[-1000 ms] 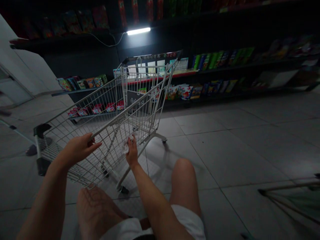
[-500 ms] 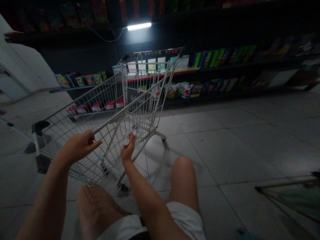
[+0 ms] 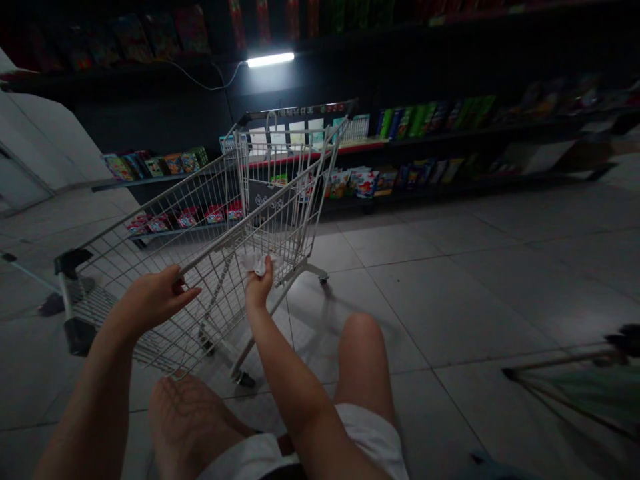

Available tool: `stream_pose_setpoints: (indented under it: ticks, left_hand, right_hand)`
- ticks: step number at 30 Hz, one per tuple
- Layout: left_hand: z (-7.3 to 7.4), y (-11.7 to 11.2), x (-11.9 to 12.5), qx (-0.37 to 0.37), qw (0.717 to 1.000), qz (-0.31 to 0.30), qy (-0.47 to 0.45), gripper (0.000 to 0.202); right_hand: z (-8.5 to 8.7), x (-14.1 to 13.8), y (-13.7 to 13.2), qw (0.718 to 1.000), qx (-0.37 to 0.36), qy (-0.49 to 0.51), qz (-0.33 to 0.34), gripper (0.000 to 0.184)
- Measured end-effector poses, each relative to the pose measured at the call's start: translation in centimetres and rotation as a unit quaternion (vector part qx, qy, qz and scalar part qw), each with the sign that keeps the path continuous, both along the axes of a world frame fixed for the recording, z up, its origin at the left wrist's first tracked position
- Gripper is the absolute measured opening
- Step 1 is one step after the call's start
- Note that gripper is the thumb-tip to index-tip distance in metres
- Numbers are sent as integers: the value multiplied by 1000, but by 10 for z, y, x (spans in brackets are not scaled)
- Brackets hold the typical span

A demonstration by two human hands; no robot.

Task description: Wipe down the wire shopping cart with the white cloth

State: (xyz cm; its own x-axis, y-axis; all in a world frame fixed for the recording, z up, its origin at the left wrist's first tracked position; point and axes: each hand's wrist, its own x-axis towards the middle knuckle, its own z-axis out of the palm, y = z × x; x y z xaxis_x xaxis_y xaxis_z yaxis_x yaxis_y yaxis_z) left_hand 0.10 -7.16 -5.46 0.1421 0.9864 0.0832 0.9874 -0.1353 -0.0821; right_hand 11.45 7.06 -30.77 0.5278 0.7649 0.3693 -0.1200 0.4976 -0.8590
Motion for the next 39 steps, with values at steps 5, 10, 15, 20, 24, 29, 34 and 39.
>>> stream_pose_setpoints:
  ticks: [5,10,15,20,24,29,34,39]
  left_hand:
    - [-2,0,0,-8,1000,3,-5,30]
    - [-2,-1,4,0,1000,0,2,30]
    - [-1,0,9,4,1000,9,8,30]
    - [-1,0,8,-5,1000,18,17,30]
    - [0,0,8,-4,1000,17,23,28]
    - [0,-1,11,-4,1000,13,5,26]
    - [-1,-1,8,3,1000,11,7,26]
    - [-2,-1,4,-6,1000,7,13,25]
  right_hand:
    - [36,48,8,993,43,-42,-104,61]
    - [76,106,95,986,38,-91,-135,57]
    - [50,87,80,969,5,-192,-153,58]
    - [38,85,20,951,65,-285,-97,54]
    - [111,101,35,957,122,-239,-114,57]
    - [143,52,30,963,116,-214,-115,61]
    - [77,24,-26,941,142,-298,-71,62]
    - [124,67,-41,940,183,-273,-96,45]
